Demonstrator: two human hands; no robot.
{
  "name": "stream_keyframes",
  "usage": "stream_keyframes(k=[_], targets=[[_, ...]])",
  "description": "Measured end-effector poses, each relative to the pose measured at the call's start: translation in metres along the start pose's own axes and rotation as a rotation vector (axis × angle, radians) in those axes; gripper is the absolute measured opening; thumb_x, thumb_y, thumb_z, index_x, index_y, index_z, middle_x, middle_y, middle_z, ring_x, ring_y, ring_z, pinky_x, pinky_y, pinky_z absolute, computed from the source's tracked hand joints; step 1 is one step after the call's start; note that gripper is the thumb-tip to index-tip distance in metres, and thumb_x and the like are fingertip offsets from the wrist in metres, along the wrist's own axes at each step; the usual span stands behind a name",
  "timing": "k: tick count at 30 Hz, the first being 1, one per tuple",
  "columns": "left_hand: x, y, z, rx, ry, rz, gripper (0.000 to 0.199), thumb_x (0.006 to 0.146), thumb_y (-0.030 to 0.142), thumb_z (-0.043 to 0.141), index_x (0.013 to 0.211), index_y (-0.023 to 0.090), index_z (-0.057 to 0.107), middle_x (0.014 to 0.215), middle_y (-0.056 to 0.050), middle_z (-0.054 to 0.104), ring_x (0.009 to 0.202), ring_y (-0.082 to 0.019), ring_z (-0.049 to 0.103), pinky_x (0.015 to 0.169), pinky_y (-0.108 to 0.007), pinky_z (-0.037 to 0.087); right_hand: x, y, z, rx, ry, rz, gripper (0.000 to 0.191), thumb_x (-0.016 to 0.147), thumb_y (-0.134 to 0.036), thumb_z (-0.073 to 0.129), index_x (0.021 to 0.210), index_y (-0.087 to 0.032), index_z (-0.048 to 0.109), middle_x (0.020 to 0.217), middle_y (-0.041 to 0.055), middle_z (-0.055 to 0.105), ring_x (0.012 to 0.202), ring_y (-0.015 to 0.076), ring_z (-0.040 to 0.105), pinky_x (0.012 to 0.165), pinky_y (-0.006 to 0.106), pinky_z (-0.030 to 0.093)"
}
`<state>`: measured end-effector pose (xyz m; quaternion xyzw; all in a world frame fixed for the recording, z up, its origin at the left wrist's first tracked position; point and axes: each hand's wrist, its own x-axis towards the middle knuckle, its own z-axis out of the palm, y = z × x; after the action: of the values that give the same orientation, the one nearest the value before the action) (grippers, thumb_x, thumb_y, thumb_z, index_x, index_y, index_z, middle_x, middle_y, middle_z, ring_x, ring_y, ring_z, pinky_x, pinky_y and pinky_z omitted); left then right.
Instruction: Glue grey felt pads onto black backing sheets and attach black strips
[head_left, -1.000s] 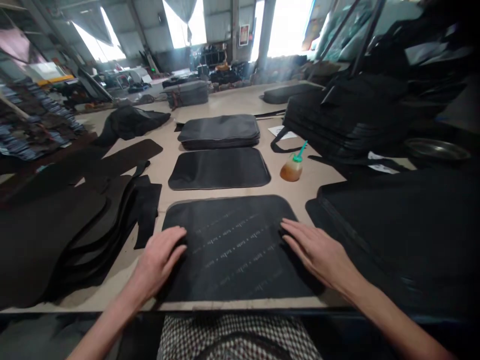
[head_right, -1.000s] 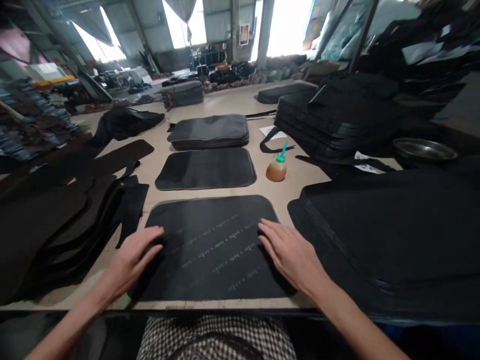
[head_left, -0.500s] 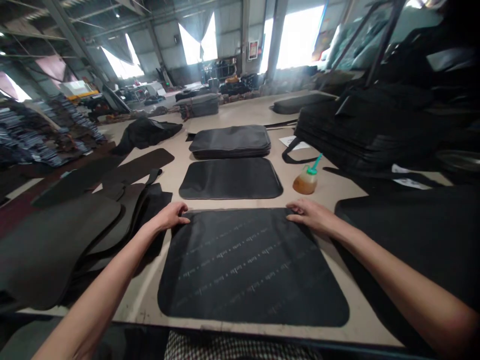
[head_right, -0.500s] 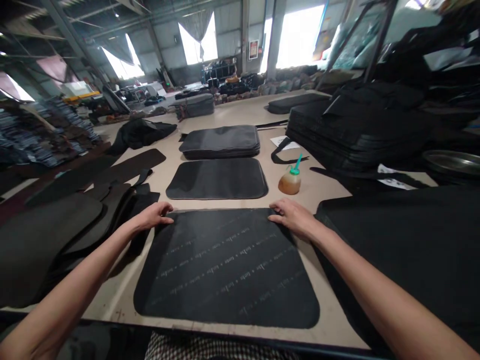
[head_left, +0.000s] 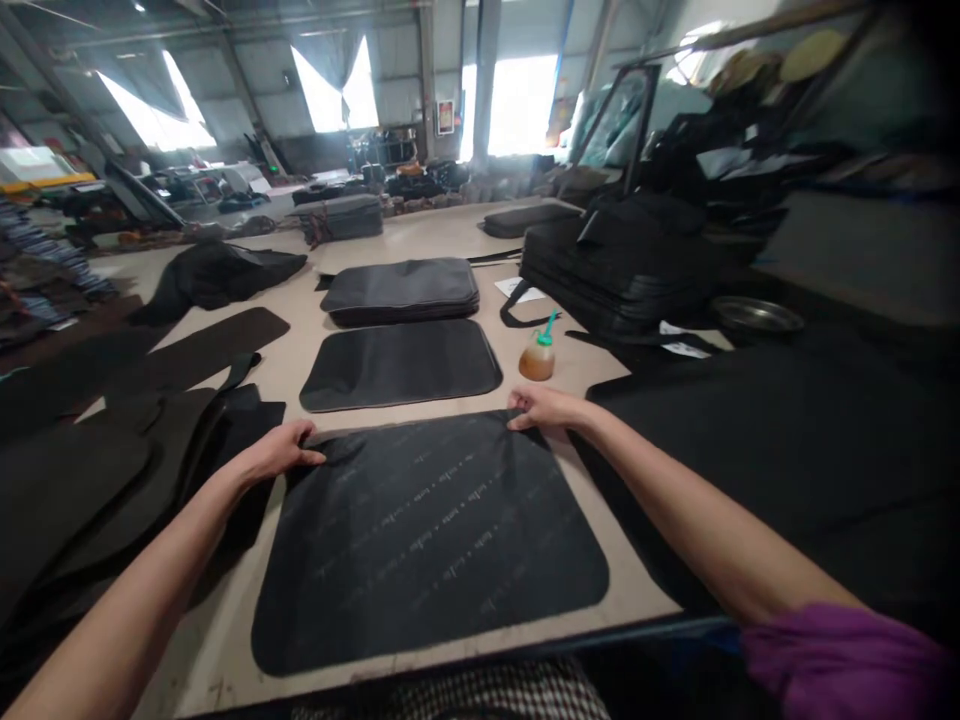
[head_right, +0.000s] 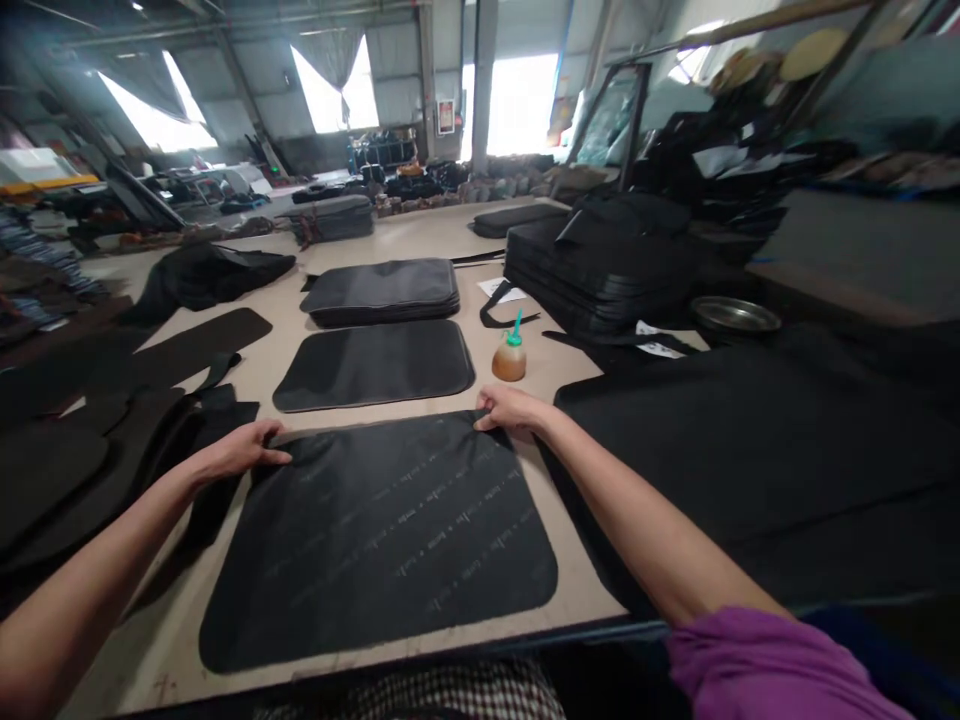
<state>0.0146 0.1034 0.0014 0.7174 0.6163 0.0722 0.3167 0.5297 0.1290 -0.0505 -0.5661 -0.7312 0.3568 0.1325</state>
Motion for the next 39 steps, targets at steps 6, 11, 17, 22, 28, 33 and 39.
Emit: stream_keyframes(k=[6,11,17,22,28,33,39], targets=[[-0.005,-0.013,0.005,-0.073,0.043,-0.024,0.055,0.059,0.067,0.078,0.080,0.020,0.059,0.075,0.001,0.061,0.075,-0.021,0.057,0.069,-0.029,0.043,-0.008,-0.010,0.001,-0.010,0.041,0.022,0.035,0.067,-0.026,0.083,0.091,-0.017,0.059,0.079,-0.0024,0.061,0.072,0.0141,0.055,0.062,0.023,0.038],[-0.007,-0.027,0.010,-0.067,0.039,0.040,0.051,0.072,0.068,0.072,0.082,0.020,0.056,0.077,0.003,0.061,0.076,-0.020,0.058,0.070,-0.029,0.043,-0.010,-0.011,0.000,0.012,0.066,0.029,0.042,0.062,-0.023,0.086,0.093,-0.019,0.057,0.081,-0.0032,0.059,0.075,0.0146,0.053,0.062,0.022,0.036],[-0.010,-0.034,0.021,-0.135,0.121,0.045,0.059,0.069,0.076,0.071,0.085,0.021,0.060,0.077,0.001,0.064,0.077,-0.024,0.063,0.071,-0.032,0.049,-0.014,-0.014,-0.001,0.058,0.113,0.006,0.044,0.067,-0.028,0.085,0.103,-0.016,0.064,0.087,-0.0016,0.064,0.079,0.0157,0.059,0.066,0.023,0.043],[0.000,-0.038,0.022,-0.236,0.122,0.097,0.062,0.069,0.078,0.069,0.098,0.024,0.071,0.098,-0.003,0.075,0.099,-0.032,0.070,0.090,-0.037,0.055,-0.014,-0.013,0.005,0.067,0.155,-0.003,0.017,0.090,-0.031,0.071,0.093,-0.014,0.071,0.085,0.0010,0.069,0.081,0.0165,0.066,0.074,0.029,0.051],[0.008,-0.045,0.023,-0.237,0.168,0.046,0.065,0.071,0.085,0.060,0.092,0.025,0.075,0.098,-0.003,0.078,0.106,-0.036,0.070,0.096,-0.041,0.053,-0.011,-0.011,0.013,0.043,0.199,0.060,0.026,0.095,-0.039,0.070,0.093,-0.014,0.070,0.089,0.0017,0.070,0.085,0.0178,0.067,0.083,0.036,0.056],[0.014,-0.046,0.026,-0.313,0.140,0.005,0.073,0.062,0.089,0.065,0.085,0.020,0.075,0.088,-0.005,0.077,0.096,-0.034,0.072,0.086,-0.039,0.056,-0.010,-0.015,0.015,0.022,0.214,0.111,0.028,0.097,-0.041,0.068,0.095,-0.013,0.069,0.093,0.0027,0.070,0.085,0.0176,0.067,0.079,0.034,0.057],[0.019,-0.048,0.026,-0.445,0.153,-0.038,0.081,0.051,0.086,0.076,0.088,0.014,0.076,0.084,-0.008,0.076,0.087,-0.031,0.072,0.078,-0.034,0.055,-0.014,-0.022,0.016,0.012,0.230,0.149,0.025,0.095,-0.038,0.071,0.093,-0.013,0.069,0.091,0.0018,0.069,0.085,0.0177,0.067,0.080,0.035,0.057]])
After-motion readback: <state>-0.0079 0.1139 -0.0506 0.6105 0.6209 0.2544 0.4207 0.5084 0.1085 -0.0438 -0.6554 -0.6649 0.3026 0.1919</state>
